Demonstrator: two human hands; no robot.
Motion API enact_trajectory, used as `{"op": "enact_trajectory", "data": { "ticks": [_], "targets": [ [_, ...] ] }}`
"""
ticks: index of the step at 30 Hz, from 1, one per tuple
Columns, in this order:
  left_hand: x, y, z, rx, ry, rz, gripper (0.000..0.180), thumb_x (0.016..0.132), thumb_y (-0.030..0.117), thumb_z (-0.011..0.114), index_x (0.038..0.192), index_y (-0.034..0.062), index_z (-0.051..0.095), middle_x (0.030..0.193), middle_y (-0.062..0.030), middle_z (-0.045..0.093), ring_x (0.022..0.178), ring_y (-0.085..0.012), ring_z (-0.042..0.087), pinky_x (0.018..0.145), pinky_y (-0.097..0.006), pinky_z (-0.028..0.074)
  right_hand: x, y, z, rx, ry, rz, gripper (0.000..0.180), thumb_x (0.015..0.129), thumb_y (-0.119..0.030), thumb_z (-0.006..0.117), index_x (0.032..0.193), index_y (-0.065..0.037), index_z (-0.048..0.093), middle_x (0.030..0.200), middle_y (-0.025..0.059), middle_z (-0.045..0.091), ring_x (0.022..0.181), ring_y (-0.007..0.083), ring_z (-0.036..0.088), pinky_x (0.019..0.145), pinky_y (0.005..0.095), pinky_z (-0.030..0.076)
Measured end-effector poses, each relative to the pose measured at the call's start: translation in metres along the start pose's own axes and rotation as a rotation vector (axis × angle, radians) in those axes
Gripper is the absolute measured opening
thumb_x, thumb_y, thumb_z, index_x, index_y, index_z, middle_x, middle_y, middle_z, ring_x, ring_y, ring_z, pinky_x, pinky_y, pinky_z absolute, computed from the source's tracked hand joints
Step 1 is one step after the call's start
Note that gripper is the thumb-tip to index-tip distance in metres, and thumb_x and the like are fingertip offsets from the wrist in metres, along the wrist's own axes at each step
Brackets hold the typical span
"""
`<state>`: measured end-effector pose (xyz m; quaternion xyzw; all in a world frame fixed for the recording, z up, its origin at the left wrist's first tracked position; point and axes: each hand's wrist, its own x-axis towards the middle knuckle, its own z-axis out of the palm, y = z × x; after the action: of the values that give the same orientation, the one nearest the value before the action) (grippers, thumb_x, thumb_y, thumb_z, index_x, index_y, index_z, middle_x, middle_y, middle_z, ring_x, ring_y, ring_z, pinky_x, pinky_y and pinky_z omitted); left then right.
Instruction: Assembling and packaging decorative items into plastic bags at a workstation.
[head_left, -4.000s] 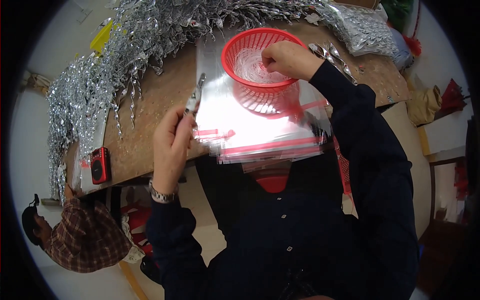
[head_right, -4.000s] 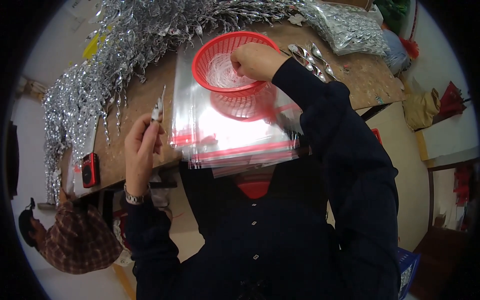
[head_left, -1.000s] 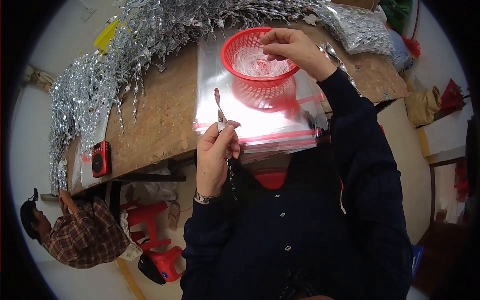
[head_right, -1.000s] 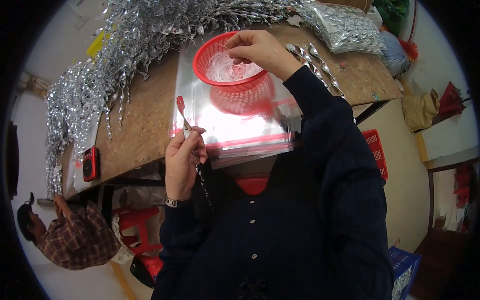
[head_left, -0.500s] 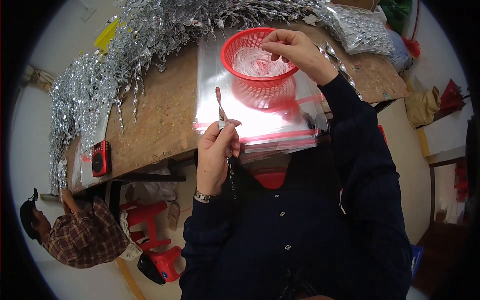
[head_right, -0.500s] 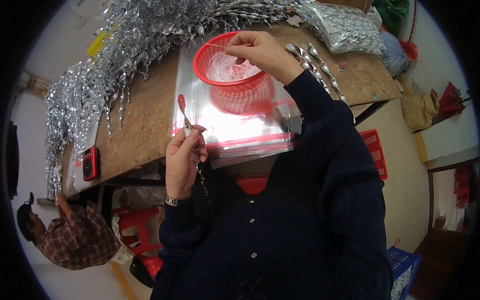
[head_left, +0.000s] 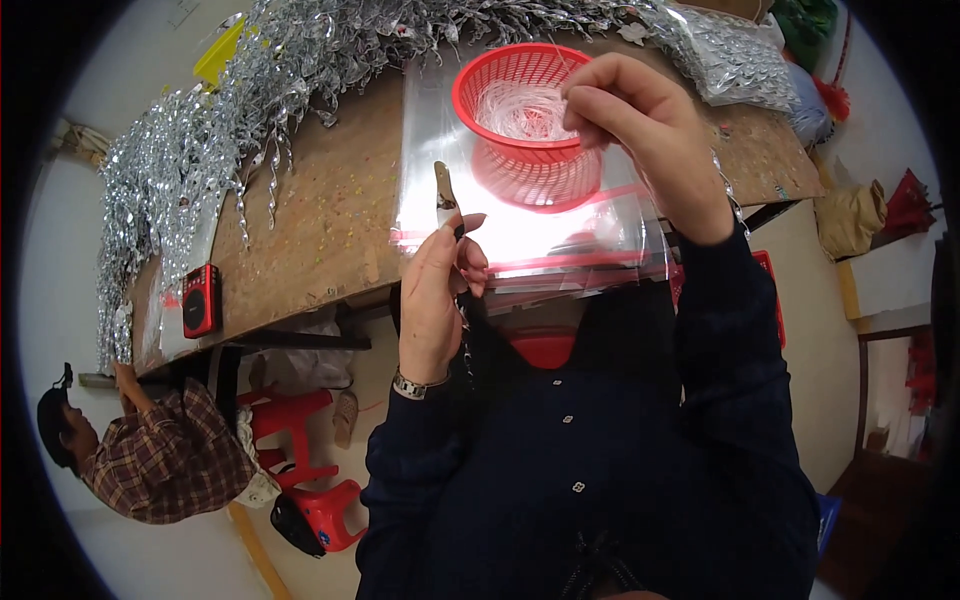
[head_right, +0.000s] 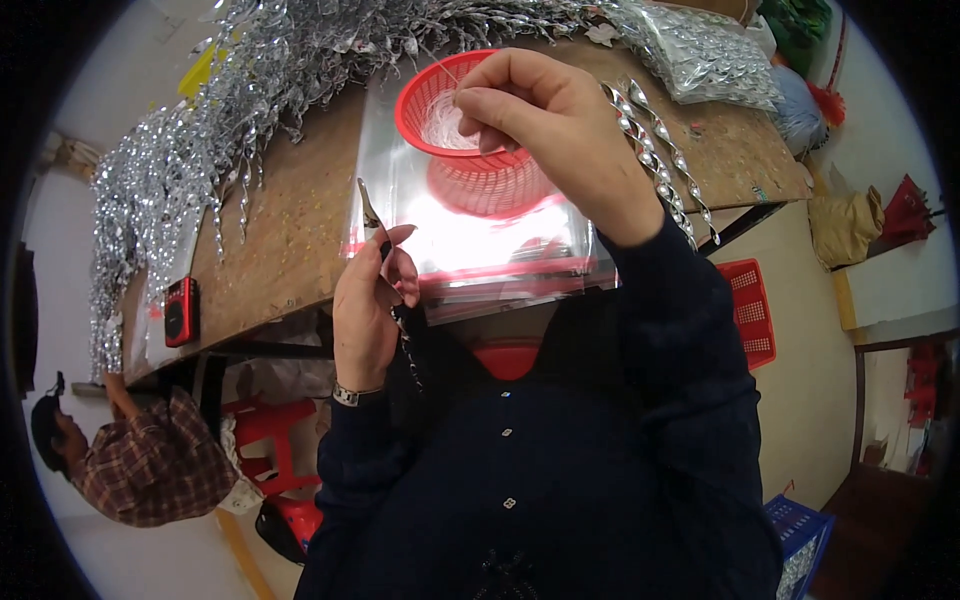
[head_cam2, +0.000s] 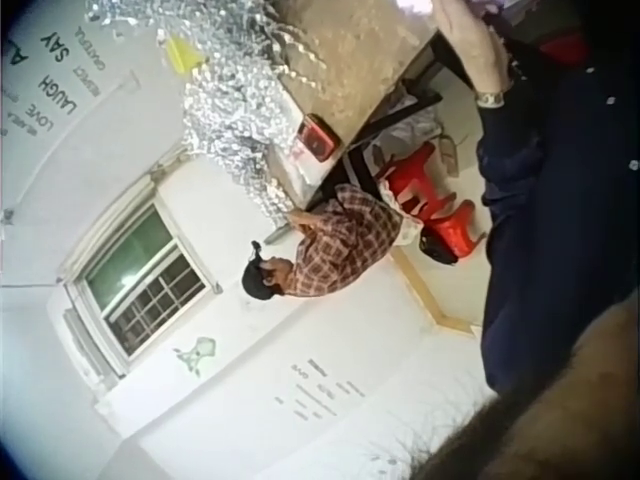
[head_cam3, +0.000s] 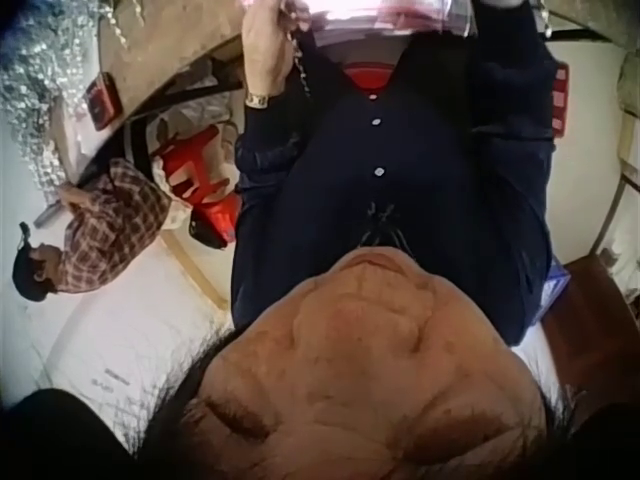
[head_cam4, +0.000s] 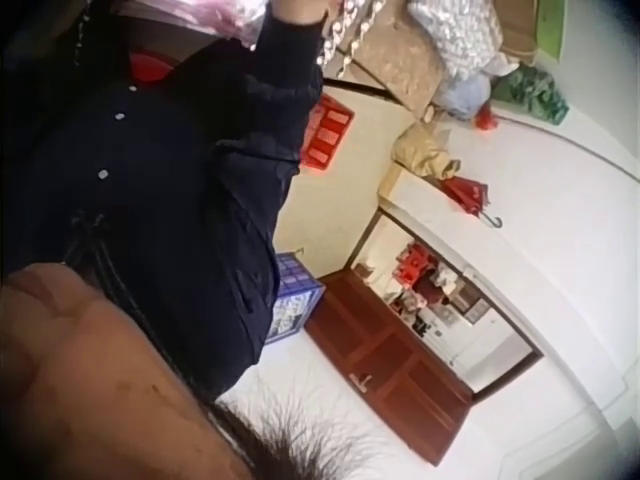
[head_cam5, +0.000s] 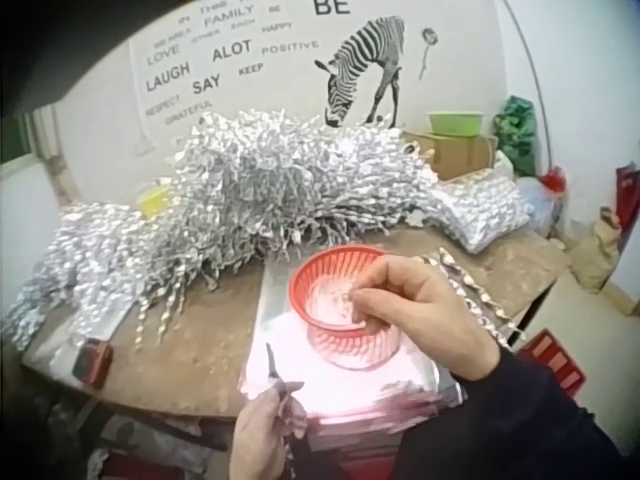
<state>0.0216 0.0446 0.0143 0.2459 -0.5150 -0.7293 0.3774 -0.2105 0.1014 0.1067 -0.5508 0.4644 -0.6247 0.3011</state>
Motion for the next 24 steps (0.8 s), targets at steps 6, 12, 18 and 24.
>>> {"op": "enact_trajectory", "data": {
  "ticks": [6, 12, 18, 24],
  "targets": [
    [-0.005, -0.002, 0.005, -0.036, 0.017, -0.021, 0.037, 0.102, 0.023, 0.049, 0.123, -0.0063, 0.057, 0.079, 0.0012, 0.056, 0.069, -0.0064, 0.054, 0.064, -0.021, 0.046, -0.045, -0.029, 0.026, 0.011, 0.009, 0.024, 0.008, 0.094, -0.004, 0.054, 0.094, 0.0, 0.061, 0.077, 0.0017, 0.059, 0.068, 0.0059, 0.052, 0.063, 0.0204, 0.041],
    [-0.01, -0.009, 0.009, -0.009, 0.041, -0.084, 0.029, 0.096, 0.013, 0.06, 0.121, -0.0002, 0.061, 0.081, 0.0024, 0.059, 0.071, -0.0064, 0.057, 0.066, -0.021, 0.047, -0.069, -0.011, 0.041, -0.157, -0.068, 0.192, 0.005, 0.093, -0.004, 0.057, 0.09, 0.0, 0.06, 0.077, -0.0001, 0.058, 0.067, 0.0046, 0.052, 0.061, 0.0199, 0.041],
    [-0.017, -0.01, 0.013, 0.075, 0.069, -0.046, 0.031, 0.091, 0.008, 0.066, 0.12, 0.0002, 0.061, 0.088, 0.0009, 0.062, 0.075, -0.006, 0.057, 0.067, -0.021, 0.047, -0.073, 0.003, 0.046, 0.034, -0.051, 0.394, 0.01, 0.093, -0.011, 0.059, 0.086, -0.004, 0.059, 0.073, -0.0014, 0.059, 0.064, 0.0047, 0.053, 0.059, 0.0197, 0.042],
    [-0.02, -0.014, 0.014, 0.14, 0.074, 0.021, 0.033, 0.088, 0.005, 0.069, 0.12, -0.0007, 0.06, 0.089, 0.001, 0.061, 0.075, -0.0052, 0.055, 0.066, -0.02, 0.046, -0.073, 0.008, 0.047, 0.059, -0.058, 0.433, 0.011, 0.093, -0.012, 0.059, 0.086, -0.004, 0.058, 0.074, -0.0008, 0.06, 0.064, 0.0046, 0.054, 0.059, 0.0197, 0.042]
  ]
}}
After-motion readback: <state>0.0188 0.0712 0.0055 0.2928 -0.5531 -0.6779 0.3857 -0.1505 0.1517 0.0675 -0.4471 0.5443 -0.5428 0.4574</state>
